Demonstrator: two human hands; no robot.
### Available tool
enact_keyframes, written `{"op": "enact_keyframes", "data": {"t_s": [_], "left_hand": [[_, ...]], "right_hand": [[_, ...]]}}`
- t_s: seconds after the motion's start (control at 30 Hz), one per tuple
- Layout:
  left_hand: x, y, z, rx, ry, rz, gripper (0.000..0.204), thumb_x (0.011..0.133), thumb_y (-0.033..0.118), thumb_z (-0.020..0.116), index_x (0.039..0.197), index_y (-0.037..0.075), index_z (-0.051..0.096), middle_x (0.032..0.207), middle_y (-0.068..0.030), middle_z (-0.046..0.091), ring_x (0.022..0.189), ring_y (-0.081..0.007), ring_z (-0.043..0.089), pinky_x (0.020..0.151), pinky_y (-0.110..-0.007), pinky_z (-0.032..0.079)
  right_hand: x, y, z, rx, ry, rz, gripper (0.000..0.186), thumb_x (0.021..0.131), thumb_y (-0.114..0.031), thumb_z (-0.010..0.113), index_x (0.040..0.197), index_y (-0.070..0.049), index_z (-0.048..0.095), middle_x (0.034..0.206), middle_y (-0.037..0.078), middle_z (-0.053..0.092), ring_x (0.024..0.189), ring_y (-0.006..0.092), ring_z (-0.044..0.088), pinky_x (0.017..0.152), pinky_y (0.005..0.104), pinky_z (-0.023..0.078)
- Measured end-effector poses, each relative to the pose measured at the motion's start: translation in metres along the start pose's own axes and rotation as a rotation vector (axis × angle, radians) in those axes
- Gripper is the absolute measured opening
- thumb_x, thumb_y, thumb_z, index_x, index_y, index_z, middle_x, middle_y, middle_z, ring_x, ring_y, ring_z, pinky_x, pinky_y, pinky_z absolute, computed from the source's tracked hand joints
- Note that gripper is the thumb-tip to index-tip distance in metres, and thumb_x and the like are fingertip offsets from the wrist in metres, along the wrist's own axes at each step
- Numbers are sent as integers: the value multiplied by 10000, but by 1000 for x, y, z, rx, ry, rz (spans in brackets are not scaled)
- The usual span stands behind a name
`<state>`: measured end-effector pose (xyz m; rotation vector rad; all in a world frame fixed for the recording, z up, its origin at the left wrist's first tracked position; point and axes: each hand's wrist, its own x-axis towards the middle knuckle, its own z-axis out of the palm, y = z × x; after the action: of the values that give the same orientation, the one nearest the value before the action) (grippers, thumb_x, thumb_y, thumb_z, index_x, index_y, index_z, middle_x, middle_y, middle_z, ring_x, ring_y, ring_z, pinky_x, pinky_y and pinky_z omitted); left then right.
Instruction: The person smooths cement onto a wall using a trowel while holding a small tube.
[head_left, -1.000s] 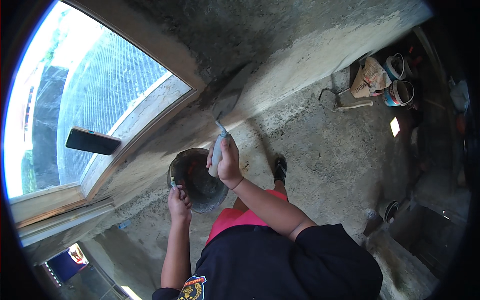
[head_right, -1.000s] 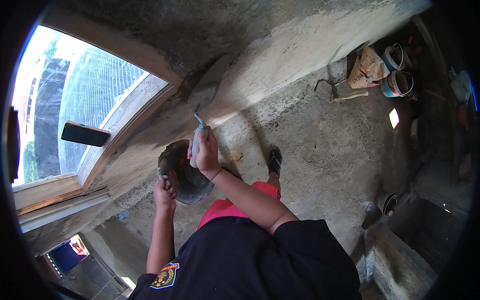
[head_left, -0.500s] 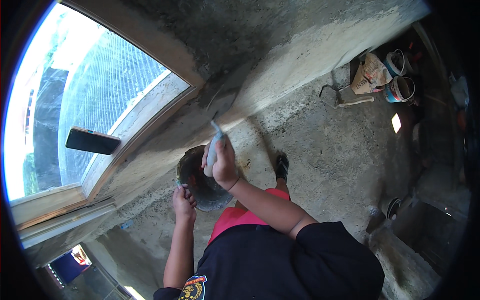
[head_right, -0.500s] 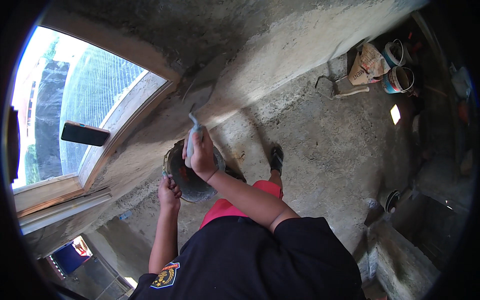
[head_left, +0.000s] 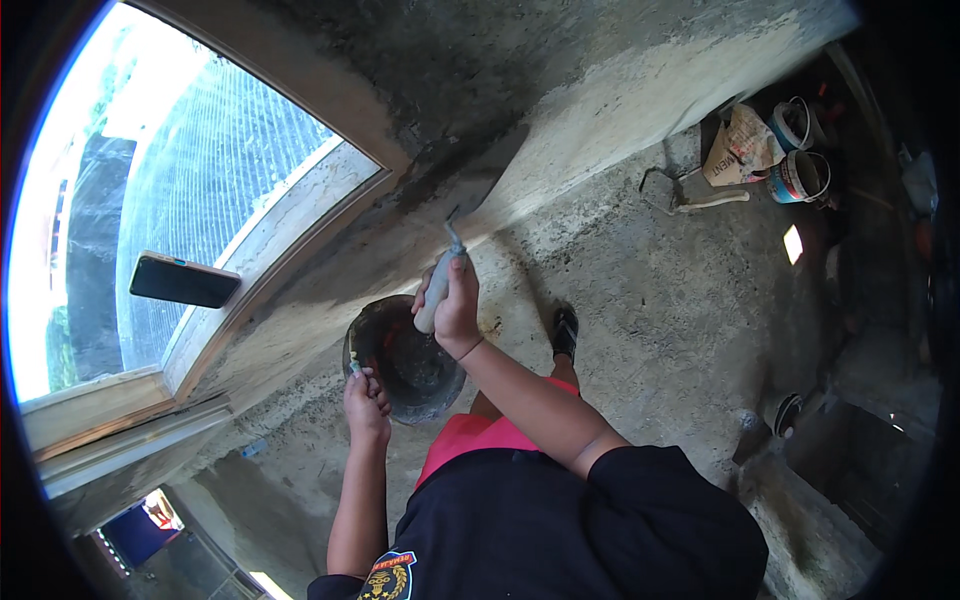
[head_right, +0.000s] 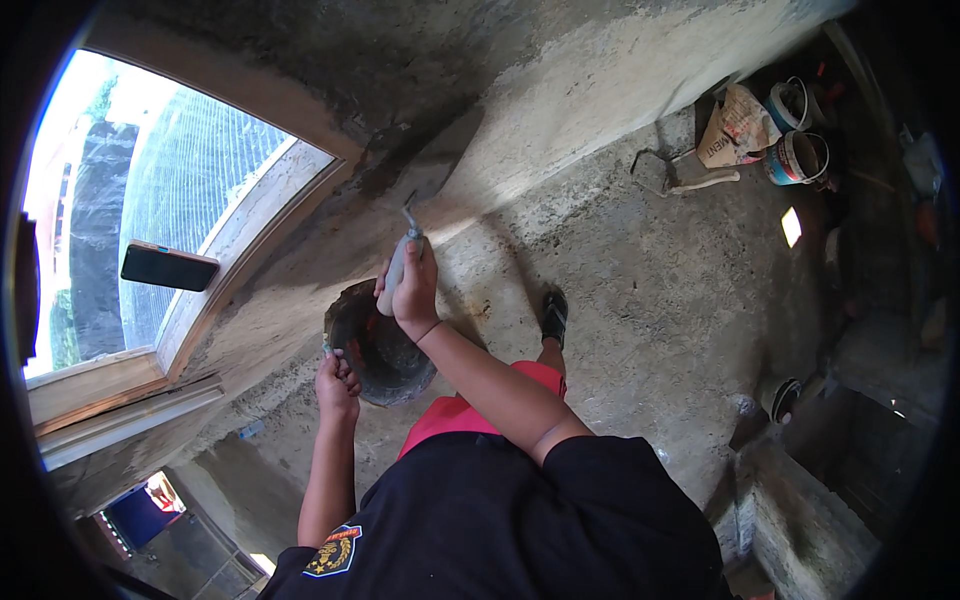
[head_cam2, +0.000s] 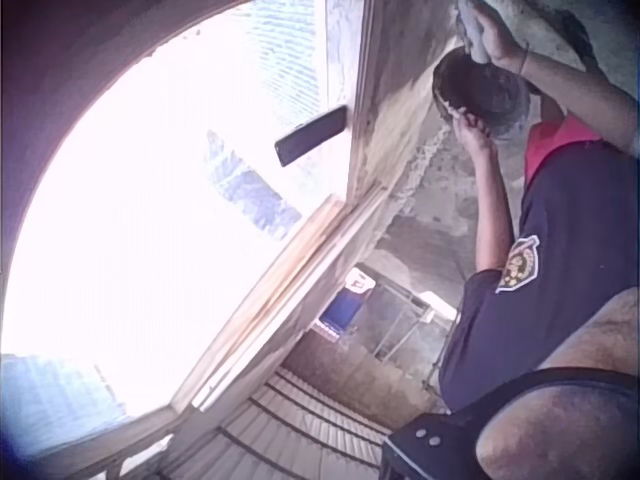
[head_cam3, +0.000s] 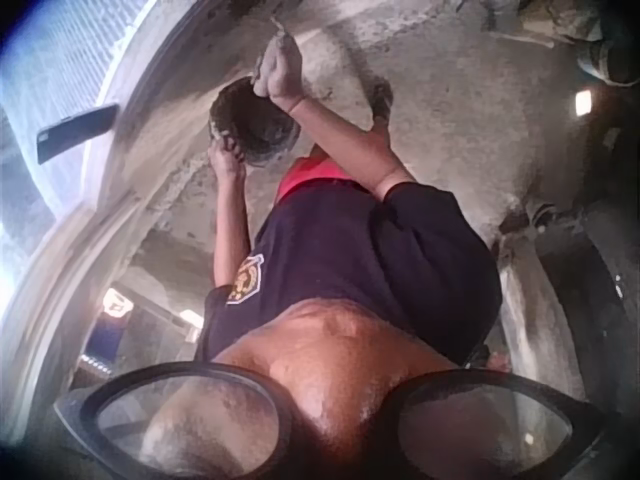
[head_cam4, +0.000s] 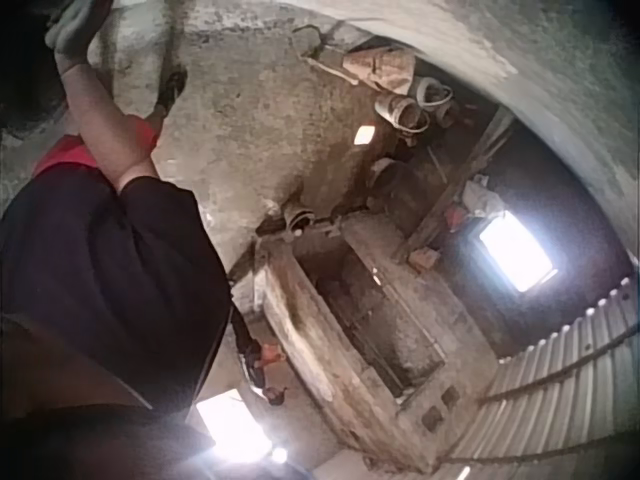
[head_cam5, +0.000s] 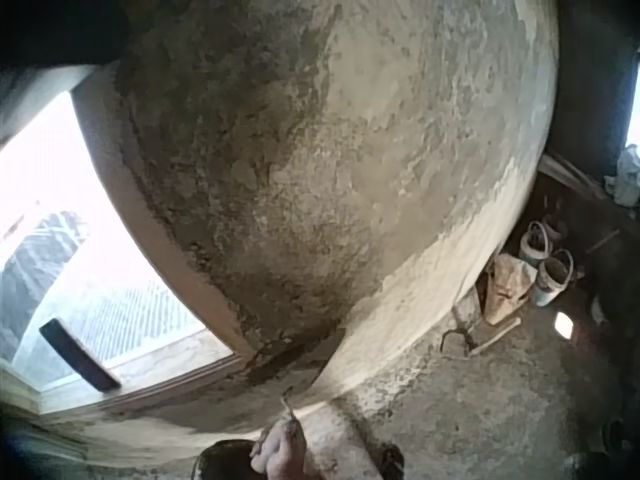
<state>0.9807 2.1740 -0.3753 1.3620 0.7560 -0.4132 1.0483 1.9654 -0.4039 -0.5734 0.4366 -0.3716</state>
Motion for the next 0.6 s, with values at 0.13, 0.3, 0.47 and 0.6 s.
{"op": "enact_keyframes", "data": {"t_s": [0.13,0.3,0.47,0.6], "left_hand": [[-1,2,-4,-26,16,4,219,1102,312,426,1020,148,545,676,70,376,469,-53,270,417,-244,204],[-2,3,-4,-23,13,26,222,1103,309,425,1027,140,548,677,71,374,471,-53,269,418,-244,204],[-2,1,-2,-33,2,18,223,1103,305,422,1036,136,549,675,69,376,469,-55,263,419,-246,201],[-3,-1,2,-31,-15,6,226,1104,305,417,1037,135,548,674,67,378,470,-56,261,421,-248,199]], "right_hand": [[15,-5,5,-11,-75,-15,462,1040,-555,470,1053,-94,432,733,96,535,516,200,567,476,338,501],[-18,-2,3,-76,-169,61,455,1050,-543,454,1046,-88,444,728,98,542,512,190,556,479,329,498],[-1,-17,-3,-52,-83,-5,481,1034,-576,464,1045,-95,448,730,97,540,521,192,566,476,328,500],[8,-19,4,-45,-112,26,467,1042,-557,462,1037,-90,451,727,92,534,510,184,557,465,322,491]]}}
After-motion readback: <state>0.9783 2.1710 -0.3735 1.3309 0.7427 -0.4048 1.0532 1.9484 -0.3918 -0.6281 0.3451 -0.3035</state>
